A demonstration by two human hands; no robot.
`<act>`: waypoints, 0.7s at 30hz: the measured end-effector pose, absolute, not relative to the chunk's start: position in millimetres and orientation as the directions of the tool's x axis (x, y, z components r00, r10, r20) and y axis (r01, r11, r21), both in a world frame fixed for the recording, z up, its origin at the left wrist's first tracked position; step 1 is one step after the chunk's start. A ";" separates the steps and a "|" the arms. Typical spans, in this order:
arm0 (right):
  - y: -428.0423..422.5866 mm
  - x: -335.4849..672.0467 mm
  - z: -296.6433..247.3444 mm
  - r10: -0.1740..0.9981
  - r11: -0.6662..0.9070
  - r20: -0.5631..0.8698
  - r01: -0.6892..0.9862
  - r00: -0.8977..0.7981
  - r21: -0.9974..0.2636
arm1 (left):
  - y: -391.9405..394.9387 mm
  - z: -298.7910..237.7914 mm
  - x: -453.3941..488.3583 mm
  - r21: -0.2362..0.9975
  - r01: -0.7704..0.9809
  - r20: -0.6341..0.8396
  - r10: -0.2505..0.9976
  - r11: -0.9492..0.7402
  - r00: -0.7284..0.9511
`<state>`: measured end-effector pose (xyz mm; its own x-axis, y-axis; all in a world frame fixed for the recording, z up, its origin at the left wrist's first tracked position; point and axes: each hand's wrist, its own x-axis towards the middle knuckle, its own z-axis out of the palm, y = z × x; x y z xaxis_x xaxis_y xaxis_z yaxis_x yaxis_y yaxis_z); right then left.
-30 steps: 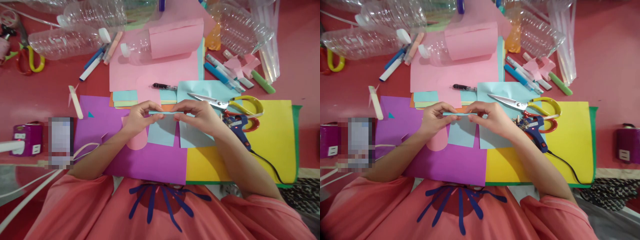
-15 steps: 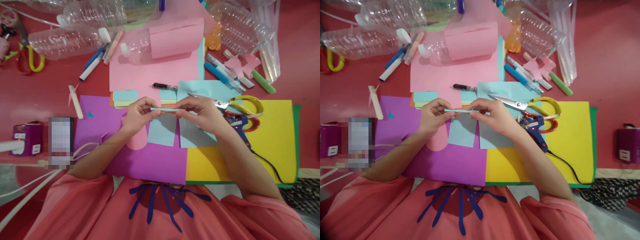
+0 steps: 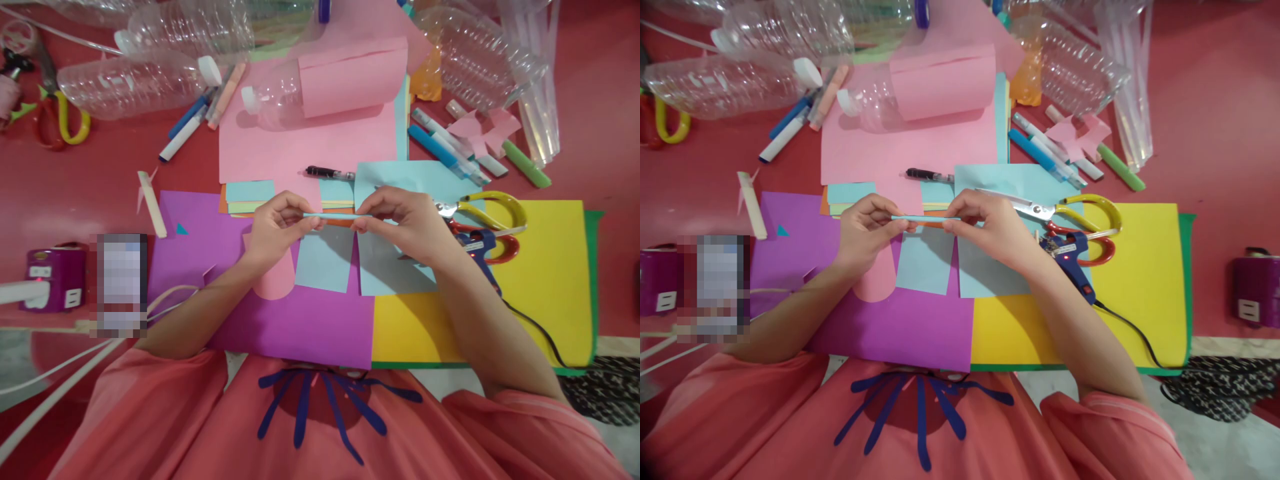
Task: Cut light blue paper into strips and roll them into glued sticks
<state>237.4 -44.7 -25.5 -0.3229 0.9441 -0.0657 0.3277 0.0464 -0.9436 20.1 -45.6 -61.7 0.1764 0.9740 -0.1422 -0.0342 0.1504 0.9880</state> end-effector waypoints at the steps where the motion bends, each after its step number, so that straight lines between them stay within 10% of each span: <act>1: -44.6 237.4 -25.5 0.948 0.046 -0.068 0.345 -0.310 -0.937 | -45.4 -61.9 20.1 0.988 -0.028 -0.143 0.975 0.150 0.168; 21: -49.6 234.2 -45.2 0.951 0.303 0.155 0.710 -0.267 -0.635 | -21.1 -72.7 2.6 0.986 0.054 0.157 0.986 -0.155 -0.048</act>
